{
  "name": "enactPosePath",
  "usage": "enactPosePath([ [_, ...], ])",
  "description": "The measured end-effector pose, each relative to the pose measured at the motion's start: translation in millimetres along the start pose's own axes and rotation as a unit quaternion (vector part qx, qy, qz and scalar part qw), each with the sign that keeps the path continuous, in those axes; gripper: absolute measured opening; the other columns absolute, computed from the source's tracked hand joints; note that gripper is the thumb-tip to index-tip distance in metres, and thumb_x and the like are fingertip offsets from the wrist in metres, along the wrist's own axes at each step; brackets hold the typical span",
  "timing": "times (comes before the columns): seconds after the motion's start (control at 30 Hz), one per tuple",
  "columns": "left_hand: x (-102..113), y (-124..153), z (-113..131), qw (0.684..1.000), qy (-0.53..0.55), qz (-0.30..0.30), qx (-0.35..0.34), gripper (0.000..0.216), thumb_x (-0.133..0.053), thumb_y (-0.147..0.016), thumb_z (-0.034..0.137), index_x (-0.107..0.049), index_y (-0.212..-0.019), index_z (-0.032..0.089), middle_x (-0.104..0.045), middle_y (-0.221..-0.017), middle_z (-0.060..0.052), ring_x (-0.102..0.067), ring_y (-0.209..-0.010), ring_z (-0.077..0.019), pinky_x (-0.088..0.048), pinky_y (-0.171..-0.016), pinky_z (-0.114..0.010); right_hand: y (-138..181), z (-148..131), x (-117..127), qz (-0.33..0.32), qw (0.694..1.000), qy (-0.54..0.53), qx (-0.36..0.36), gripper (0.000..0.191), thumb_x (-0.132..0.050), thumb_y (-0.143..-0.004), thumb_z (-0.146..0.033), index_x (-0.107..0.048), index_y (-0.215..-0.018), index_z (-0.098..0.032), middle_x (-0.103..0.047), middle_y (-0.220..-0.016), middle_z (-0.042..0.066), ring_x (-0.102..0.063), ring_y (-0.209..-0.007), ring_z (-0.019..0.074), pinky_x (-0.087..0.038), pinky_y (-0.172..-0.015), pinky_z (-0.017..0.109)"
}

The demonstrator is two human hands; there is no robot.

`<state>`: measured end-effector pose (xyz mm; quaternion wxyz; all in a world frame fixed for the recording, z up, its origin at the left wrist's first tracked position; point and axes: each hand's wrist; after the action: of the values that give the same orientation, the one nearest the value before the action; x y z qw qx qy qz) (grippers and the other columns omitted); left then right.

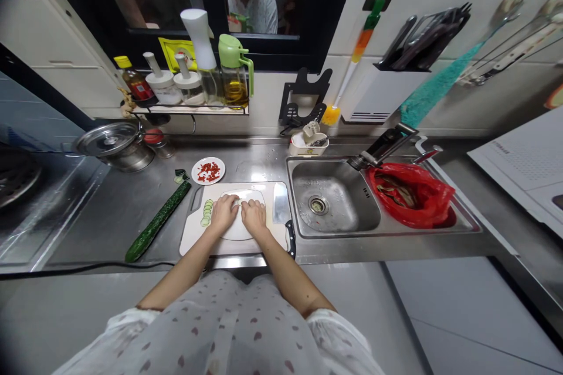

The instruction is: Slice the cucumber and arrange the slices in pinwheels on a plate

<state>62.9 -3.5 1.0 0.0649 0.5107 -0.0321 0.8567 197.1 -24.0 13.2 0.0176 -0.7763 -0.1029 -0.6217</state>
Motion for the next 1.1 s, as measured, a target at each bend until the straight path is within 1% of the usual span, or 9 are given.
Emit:
enactPosePath([
  [0.13, -1.0, 3.6, -1.8, 0.999, -0.028, -0.001, -0.021, 0.027, -0.049, -0.092, 0.030, -0.068, -0.111, 0.026, -0.061, -0.108, -0.009, -0.053, -0.105, -0.0236, -0.035, -0.090, -0.038, 8.6, 3.2, -1.5, -0.015, 1.000, 0.015, 0.013, 0.032, -0.038, -0.098, -0.026, -0.063, -0.118, -0.026, -0.064, -0.102, 0.009, -0.051, -0.101, 0.0222, -0.031, -0.084, 0.033],
  [0.3, -3.1, -0.2, -2.1, 0.999, -0.042, -0.001, -0.015, 0.027, -0.049, -0.093, 0.033, -0.072, -0.105, 0.026, -0.062, -0.104, -0.008, -0.053, -0.103, -0.0234, -0.034, -0.088, -0.038, 6.9, 1.8, -1.8, -0.039, 0.999, 0.029, 0.011, 0.033, -0.038, -0.098, -0.025, -0.061, -0.121, -0.025, -0.065, -0.104, 0.010, -0.052, -0.102, 0.0227, -0.030, -0.084, 0.034],
  [0.67, -3.8, -10.7, -1.6, 1.000, -0.021, 0.003, -0.001, 0.026, -0.050, -0.092, 0.031, -0.072, -0.104, 0.026, -0.063, -0.104, -0.010, -0.052, -0.105, -0.0246, -0.034, -0.088, -0.039, -5.9, -1.2, 0.2, -0.060, 0.997, 0.046, 0.005, 0.034, -0.036, -0.099, -0.025, -0.058, -0.124, -0.023, -0.068, -0.104, 0.012, -0.057, -0.102, 0.0225, -0.028, -0.087, 0.036],
  [0.9, -5.1, -19.5, -2.4, 0.999, -0.029, 0.019, -0.009, 0.028, -0.047, -0.094, 0.032, -0.071, -0.107, 0.025, -0.062, -0.103, -0.010, -0.053, -0.103, -0.0246, -0.034, -0.089, -0.039, -15.3, -0.2, -0.7, -0.051, 0.997, 0.057, 0.008, 0.034, -0.033, -0.100, -0.025, -0.059, -0.122, -0.022, -0.069, -0.102, 0.011, -0.060, -0.097, 0.0212, -0.027, -0.087, 0.036],
  [1.1, -5.6, -25.2, -3.8, 0.999, -0.029, 0.024, -0.005, 0.028, -0.047, -0.094, 0.032, -0.071, -0.108, 0.026, -0.063, -0.105, -0.009, -0.053, -0.103, -0.0244, -0.033, -0.091, -0.039, -21.7, -1.1, -1.2, -0.056, 0.997, 0.061, 0.001, 0.035, -0.032, -0.100, -0.022, -0.059, -0.123, -0.022, -0.069, -0.102, 0.012, -0.060, -0.097, 0.0217, -0.027, -0.088, 0.037],
])
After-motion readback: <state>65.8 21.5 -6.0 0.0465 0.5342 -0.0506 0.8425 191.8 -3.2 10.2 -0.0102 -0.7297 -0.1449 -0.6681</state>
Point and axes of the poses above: each hand's wrist, its own y-axis away from the middle knuckle, its own x-axis out of the back of the hand, z = x × y
